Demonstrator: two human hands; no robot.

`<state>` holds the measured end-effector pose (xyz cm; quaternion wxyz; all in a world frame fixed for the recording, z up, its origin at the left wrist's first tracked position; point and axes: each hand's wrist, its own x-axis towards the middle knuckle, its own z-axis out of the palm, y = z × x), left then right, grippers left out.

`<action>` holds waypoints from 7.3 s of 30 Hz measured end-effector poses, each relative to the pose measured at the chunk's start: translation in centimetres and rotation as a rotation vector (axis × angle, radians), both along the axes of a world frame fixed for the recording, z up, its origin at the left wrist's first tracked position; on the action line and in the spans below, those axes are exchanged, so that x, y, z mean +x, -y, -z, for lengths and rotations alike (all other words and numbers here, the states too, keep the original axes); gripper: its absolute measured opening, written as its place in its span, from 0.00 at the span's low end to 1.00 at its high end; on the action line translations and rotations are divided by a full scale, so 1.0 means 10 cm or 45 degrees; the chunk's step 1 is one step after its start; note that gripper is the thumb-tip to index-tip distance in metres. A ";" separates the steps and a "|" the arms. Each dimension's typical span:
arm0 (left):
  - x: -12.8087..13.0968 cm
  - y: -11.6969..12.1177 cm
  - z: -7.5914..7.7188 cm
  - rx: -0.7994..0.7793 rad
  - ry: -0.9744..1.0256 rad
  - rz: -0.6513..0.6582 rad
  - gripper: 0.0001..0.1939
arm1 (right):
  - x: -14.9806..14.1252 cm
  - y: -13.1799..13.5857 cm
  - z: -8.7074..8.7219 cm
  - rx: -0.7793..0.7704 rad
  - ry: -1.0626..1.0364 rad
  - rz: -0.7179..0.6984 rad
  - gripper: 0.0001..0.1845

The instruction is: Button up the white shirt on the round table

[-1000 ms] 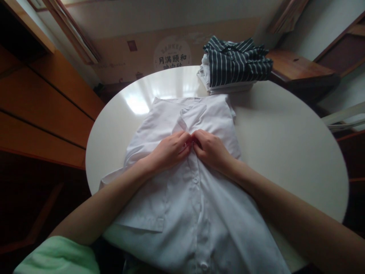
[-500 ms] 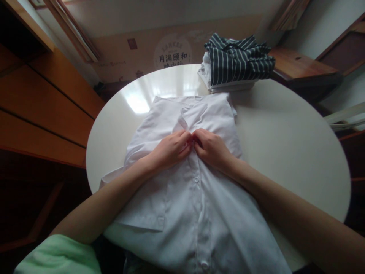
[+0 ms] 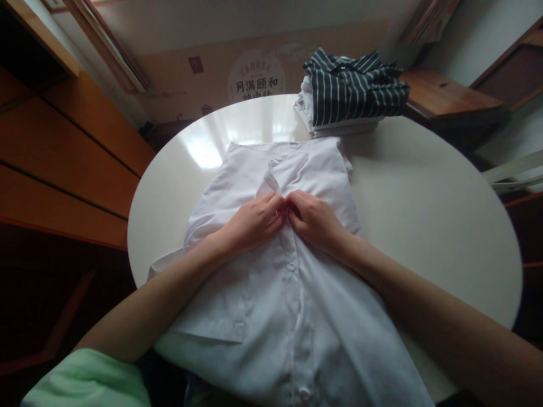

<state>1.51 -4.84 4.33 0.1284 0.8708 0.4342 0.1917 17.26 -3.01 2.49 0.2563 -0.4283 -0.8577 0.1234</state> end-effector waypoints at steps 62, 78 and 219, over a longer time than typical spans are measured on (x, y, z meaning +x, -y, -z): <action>-0.02 0.00 0.01 0.012 -0.003 0.023 0.06 | -0.01 0.00 -0.01 -0.006 0.016 -0.007 0.05; -0.02 0.00 0.01 0.009 -0.012 0.029 0.06 | -0.01 0.00 -0.01 0.001 0.039 -0.001 0.05; -0.02 -0.01 0.02 0.060 -0.133 0.045 0.06 | 0.00 0.01 -0.03 -0.006 0.122 -0.007 0.07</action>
